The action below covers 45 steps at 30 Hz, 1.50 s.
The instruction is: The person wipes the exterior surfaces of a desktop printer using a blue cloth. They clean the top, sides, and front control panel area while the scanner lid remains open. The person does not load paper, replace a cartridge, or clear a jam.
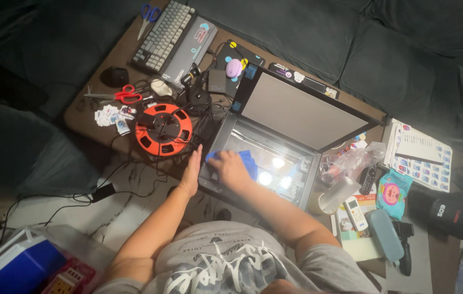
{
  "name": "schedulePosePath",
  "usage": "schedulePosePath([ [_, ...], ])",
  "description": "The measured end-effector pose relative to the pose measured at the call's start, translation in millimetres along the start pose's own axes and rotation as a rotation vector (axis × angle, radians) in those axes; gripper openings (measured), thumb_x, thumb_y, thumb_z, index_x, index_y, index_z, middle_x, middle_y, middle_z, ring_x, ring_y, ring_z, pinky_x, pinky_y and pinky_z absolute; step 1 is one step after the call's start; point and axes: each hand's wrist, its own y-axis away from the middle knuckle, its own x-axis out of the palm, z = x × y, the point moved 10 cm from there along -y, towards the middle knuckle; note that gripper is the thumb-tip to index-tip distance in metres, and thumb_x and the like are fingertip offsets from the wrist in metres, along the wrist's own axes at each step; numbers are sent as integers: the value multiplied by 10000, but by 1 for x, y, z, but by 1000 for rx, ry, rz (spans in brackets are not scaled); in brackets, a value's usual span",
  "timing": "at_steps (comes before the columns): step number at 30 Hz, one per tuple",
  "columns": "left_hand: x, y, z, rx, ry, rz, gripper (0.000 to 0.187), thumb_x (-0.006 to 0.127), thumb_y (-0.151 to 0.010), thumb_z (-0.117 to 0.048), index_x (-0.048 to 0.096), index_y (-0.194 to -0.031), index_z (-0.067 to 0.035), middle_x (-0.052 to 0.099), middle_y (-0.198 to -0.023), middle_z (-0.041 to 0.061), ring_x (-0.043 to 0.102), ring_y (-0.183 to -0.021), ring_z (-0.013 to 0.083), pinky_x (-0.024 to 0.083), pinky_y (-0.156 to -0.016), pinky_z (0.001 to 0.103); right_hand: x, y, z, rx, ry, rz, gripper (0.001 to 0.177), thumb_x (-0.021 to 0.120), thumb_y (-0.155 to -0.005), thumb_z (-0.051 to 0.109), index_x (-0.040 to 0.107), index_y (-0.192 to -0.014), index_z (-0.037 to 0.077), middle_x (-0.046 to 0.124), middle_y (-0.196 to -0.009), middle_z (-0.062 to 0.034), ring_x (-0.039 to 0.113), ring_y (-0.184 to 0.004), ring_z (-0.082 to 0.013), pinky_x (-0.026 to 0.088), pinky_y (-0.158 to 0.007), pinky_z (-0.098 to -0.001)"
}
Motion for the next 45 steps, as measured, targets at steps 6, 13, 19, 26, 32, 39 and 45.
schedulePosePath([
  [6,-7,3,5,14,58,-64,773,300,-999,-602,251,-1625,-151,143,-1733,33,79,-1588,153,19,-1239,332,-11,-9,-23,182,22,-58,432,593,-816,26,763,-1183,178,649,-1121,-138,573,-1046,-352,482,-895,-446],
  [13,-7,1,8,30,-8,-67,784,278,-1010,-618,217,-1634,-147,100,-1736,29,36,-1595,148,-2,-1247,353,12,34,33,-34,-80,71,407,619,-777,61,770,-1136,180,670,-1145,-122,607,-1039,-341,497,-881,-449],
  [19,-5,1,12,-96,-177,-10,788,248,-980,-643,222,-1629,-196,93,-1733,-9,20,-1582,142,-31,-1217,354,-9,67,17,-23,-197,52,312,647,-826,111,774,-1105,169,685,-1196,-106,611,-1064,-337,507,-938,-437],
  [26,-14,-19,16,-195,-316,47,732,325,-1024,-614,293,-1629,-203,205,-1714,16,149,-1586,184,127,-1245,349,25,50,54,-105,-127,0,404,607,-808,66,718,-1193,116,638,-1313,-107,554,-1252,-361,448,-1045,-448],
  [32,-6,-29,15,-183,-635,240,673,345,-1042,-453,158,-1640,-207,152,-1724,-23,111,-1586,183,126,-1237,349,2,120,41,266,36,-173,466,633,-779,46,708,-1231,133,636,-1334,-94,549,-1243,-377,446,-1048,-472],
  [39,-2,-27,2,-93,-730,354,647,370,-1064,-357,140,-1643,-186,148,-1727,34,99,-1583,216,135,-1241,352,31,116,62,513,103,-350,552,642,-749,21,681,-1289,127,635,-1369,-109,543,-1228,-402,442,-1048,-484],
  [45,-8,-29,7,-108,-706,372,647,398,-1057,-344,180,-1643,-174,235,-1701,60,207,-1565,218,187,-1230,339,30,160,42,729,193,-445,586,629,-750,-22,689,-1302,164,636,-1362,-95,555,-1233,-390,440,-1078,-478],
])
